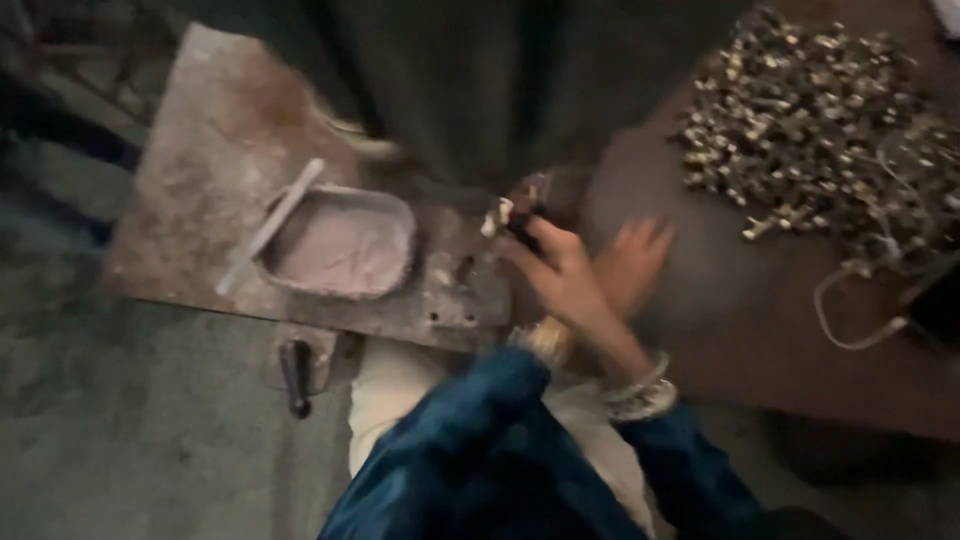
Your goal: The person picks small metal fittings from a large pile on the workbench, dips each into a tray of paste, seats it in a fixture, and operates a lever press on it, placing finished pieces aside and occasionally dropping parts into a jar.
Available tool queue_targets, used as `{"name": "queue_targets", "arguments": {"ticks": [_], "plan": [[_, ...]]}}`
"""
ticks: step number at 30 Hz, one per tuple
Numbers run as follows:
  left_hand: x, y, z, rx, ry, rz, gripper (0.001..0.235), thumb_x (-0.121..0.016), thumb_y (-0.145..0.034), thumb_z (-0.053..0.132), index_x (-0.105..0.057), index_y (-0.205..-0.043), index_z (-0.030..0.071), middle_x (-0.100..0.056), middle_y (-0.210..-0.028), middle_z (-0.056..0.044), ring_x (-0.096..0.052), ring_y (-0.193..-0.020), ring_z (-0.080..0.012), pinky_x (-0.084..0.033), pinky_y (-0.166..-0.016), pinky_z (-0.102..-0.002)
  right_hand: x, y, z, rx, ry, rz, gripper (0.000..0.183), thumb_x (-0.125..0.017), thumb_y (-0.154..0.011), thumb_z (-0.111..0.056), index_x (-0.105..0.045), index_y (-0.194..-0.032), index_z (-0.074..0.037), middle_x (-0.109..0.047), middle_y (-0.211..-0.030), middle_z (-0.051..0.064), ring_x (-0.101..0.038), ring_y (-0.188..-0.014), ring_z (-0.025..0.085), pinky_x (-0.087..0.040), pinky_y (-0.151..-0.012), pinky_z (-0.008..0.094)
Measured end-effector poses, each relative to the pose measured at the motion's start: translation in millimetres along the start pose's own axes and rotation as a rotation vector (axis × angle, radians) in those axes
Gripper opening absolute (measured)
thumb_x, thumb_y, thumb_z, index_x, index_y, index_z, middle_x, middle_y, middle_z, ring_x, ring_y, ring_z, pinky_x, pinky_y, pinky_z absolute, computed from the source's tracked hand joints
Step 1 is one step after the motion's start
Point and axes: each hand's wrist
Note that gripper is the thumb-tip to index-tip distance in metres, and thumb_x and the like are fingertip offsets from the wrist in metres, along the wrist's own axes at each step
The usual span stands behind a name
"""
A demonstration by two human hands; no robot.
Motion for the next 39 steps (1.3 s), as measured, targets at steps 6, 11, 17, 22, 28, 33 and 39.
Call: {"name": "queue_targets", "arguments": {"ticks": [6,11,17,22,28,33,39], "plan": [[7,-17,2,0.092,0.368,-0.161,0.028,-0.067,-0.094,0.012,-0.069,-0.121,0.004,-0.066,-0.117,-0.012,-0.062,-0.109,-0.0261,-0.056,-0.089,-0.038,-9,-9,-31,-0.162,0.674,0.078,0.028,-0.07,-0.1,-0.02,-0.065,-0.11,0.006,-0.069,-0.091,0.023,-0.064,-0.073,0.022,-0.052,-0.072,0.035],[42,38,-18,0.276,0.68,-0.295,0.027,-0.067,-0.097,0.015,-0.07,-0.121,0.003,-0.069,-0.115,-0.012,-0.066,-0.104,-0.0239,-0.057,-0.087,-0.035,-12,0,6,-0.092,0.533,0.166,0.036,-0.068,-0.096,-0.018,-0.062,-0.121,0.007,-0.07,-0.098,0.025,-0.068,-0.086,0.025,-0.053,-0.074,0.035],[145,146,-25,0.581,1.064,-0.333,0.026,-0.066,-0.101,0.017,-0.071,-0.122,0.002,-0.072,-0.113,-0.013,-0.071,-0.099,-0.0211,-0.06,-0.084,-0.033,32,-23,14,-0.127,0.108,-0.125,0.031,-0.067,-0.1,-0.018,-0.066,-0.125,0.0,-0.073,-0.116,0.013,-0.072,-0.105,0.023,-0.06,-0.09,0.038],[250,168,60,0.311,0.803,-0.016,0.026,-0.065,-0.105,0.018,-0.071,-0.126,0.005,-0.077,-0.111,-0.009,-0.074,-0.091,-0.0163,-0.061,-0.081,-0.03,46,-45,-19,-0.133,0.103,-0.418,0.031,-0.064,-0.1,-0.013,-0.067,-0.129,-0.004,-0.073,-0.115,0.006,-0.072,-0.103,0.017,-0.064,-0.088,0.037],[226,180,-8,-0.453,-0.54,0.342,0.05,-0.074,-0.078,0.015,-0.066,-0.127,0.008,-0.068,-0.116,-0.007,-0.065,-0.115,-0.0323,-0.058,-0.093,-0.046,49,-27,-3,-0.13,0.261,-0.321,0.026,-0.067,-0.102,-0.011,-0.07,-0.126,-0.002,-0.074,-0.11,0.007,-0.072,-0.099,0.017,-0.061,-0.085,0.034],[228,179,3,-0.089,-0.371,0.362,0.055,-0.07,-0.068,0.011,-0.066,-0.123,0.008,-0.063,-0.128,-0.019,-0.061,-0.115,-0.0334,-0.057,-0.086,-0.038,47,-35,-14,-0.074,0.269,-0.255,0.028,-0.069,-0.099,-0.009,-0.07,-0.126,-0.002,-0.072,-0.113,0.003,-0.067,-0.103,0.014,-0.055,-0.09,0.031],[183,137,-34,0.04,-0.668,0.308,0.021,-0.066,-0.086,0.01,-0.069,-0.106,0.007,-0.067,-0.106,-0.009,-0.062,-0.105,-0.0286,-0.056,-0.071,-0.038,49,-31,-7,-0.135,0.256,-0.184,0.023,-0.069,-0.1,-0.008,-0.07,-0.122,-0.002,-0.071,-0.109,0.002,-0.065,-0.099,0.013,-0.053,-0.084,0.029]]}}
Point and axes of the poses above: each hand's wrist, its own y-axis away from the middle knuckle, its own x-axis out of the back of the hand, z = x × y
